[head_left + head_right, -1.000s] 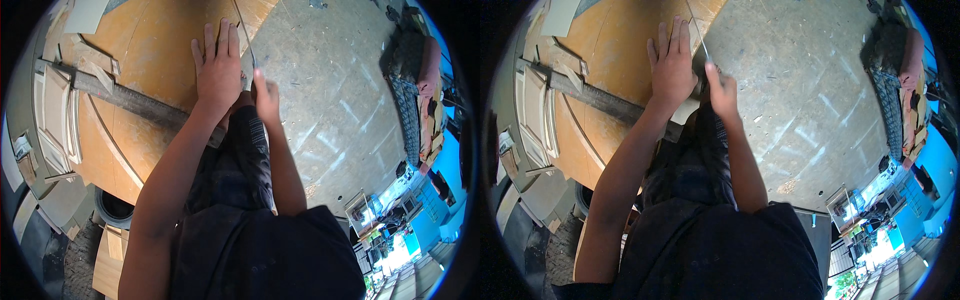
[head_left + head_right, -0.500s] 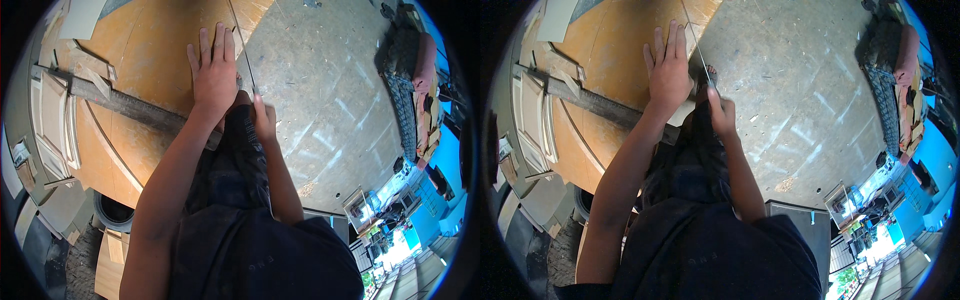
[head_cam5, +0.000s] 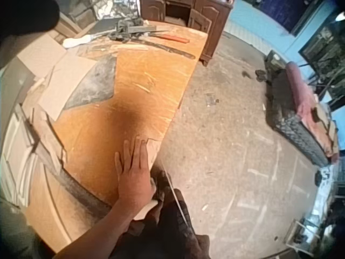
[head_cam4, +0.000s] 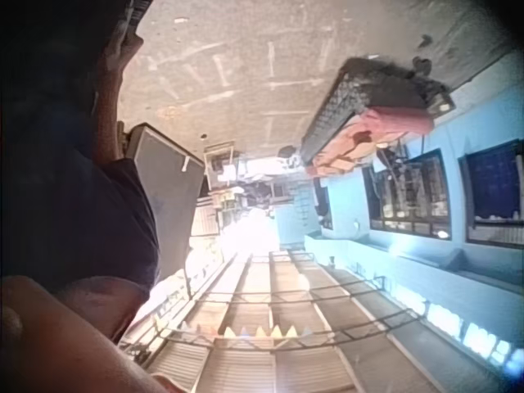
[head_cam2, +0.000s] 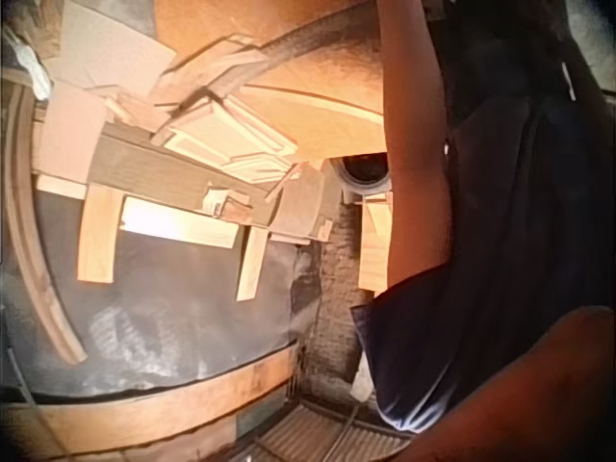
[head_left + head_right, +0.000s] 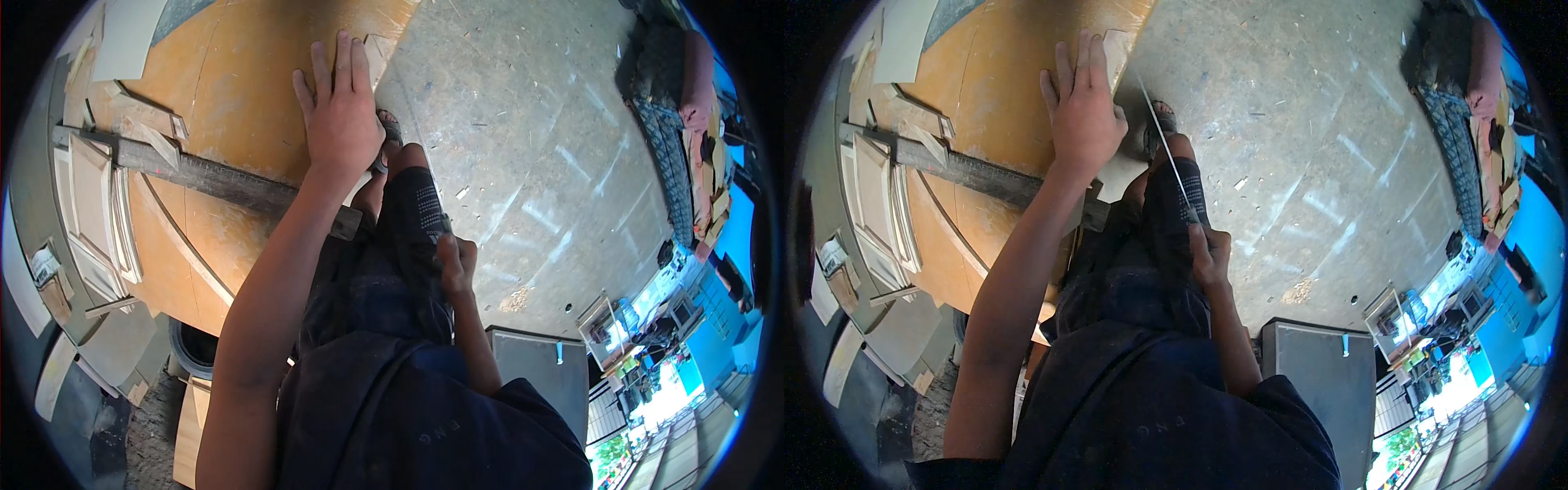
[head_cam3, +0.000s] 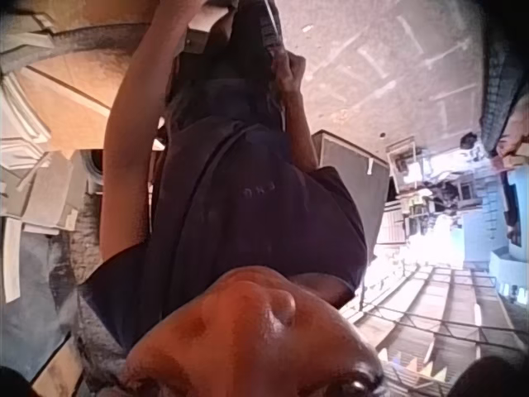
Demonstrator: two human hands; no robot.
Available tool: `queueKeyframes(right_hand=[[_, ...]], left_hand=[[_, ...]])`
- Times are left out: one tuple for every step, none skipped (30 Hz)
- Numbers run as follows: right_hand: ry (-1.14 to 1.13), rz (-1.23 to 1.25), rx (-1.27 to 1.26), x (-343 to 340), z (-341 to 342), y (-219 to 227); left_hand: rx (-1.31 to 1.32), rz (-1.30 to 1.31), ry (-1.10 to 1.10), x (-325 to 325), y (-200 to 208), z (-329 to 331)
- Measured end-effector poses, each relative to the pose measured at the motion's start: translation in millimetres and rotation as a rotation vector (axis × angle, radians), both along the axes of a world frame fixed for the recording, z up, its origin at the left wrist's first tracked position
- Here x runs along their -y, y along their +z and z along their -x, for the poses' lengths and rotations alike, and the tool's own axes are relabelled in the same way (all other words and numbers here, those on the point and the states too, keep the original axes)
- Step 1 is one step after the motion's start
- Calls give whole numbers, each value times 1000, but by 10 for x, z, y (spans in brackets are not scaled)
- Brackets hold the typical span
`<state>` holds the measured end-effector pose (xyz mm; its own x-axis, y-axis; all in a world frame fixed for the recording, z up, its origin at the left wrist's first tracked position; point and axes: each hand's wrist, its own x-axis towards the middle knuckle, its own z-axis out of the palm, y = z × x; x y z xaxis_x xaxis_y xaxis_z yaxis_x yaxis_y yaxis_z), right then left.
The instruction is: Cutting and sanding small pieces of wood for a picture frame or furniture assembly.
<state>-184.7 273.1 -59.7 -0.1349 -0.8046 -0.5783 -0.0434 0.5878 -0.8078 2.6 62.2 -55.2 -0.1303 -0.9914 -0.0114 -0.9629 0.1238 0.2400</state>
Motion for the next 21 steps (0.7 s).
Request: queueKeyframes(right_hand=[[-19,35,33,18,31,92],[-30,40,26,6,49,83],[-45,65,55,7,68,54],[-58,93,88,57,77,36],[-64,102,86,108,83,31],[-81,104,74,163,82,33],[-96,104,65,224,50,56],[-101,107,68,274,11,101],[-83,131,63,321,-35,147],[-65,158,55,355,-55,168],[-42,125,81,304,-56,124],[-45,129,81,279,-57,109],[-26,122,99,264,-62,111],[-6,114,118,259,-64,114],[3,106,133,276,-55,113],[2,104,136,295,-63,111],[5,130,127,319,-74,106],[8,156,119,343,-86,98],[10,156,122,372,-98,80],[26,166,123,404,-115,63],[43,176,124,435,-133,46]], left_hand=[[-2,3,11,14,-2,1],[-4,7,22,22,1,0],[-10,11,11,15,3,-8],[6,1,12,14,2,-21],[22,-8,13,14,0,-13],[20,0,7,21,-6,14],[10,-13,13,22,-9,23],[0,-28,18,14,-1,34],[2,-25,14,0,-1,22],[-6,-17,11,6,-6,-1],[-13,-10,8,9,-15,-11],[-13,-6,5,-21,-23,-11],[-13,-23,4,-67,-3,-9],[-11,-42,5,-91,8,-7],[-11,-42,3,-87,8,6],[-3,-47,-3,-85,25,28],[5,-52,-8,-86,38,42],[8,-54,-7,-94,39,43],[1,-58,-8,-102,29,45],[-7,-62,-9,-105,25,40],[-5,-62,-6,-103,25,29]])
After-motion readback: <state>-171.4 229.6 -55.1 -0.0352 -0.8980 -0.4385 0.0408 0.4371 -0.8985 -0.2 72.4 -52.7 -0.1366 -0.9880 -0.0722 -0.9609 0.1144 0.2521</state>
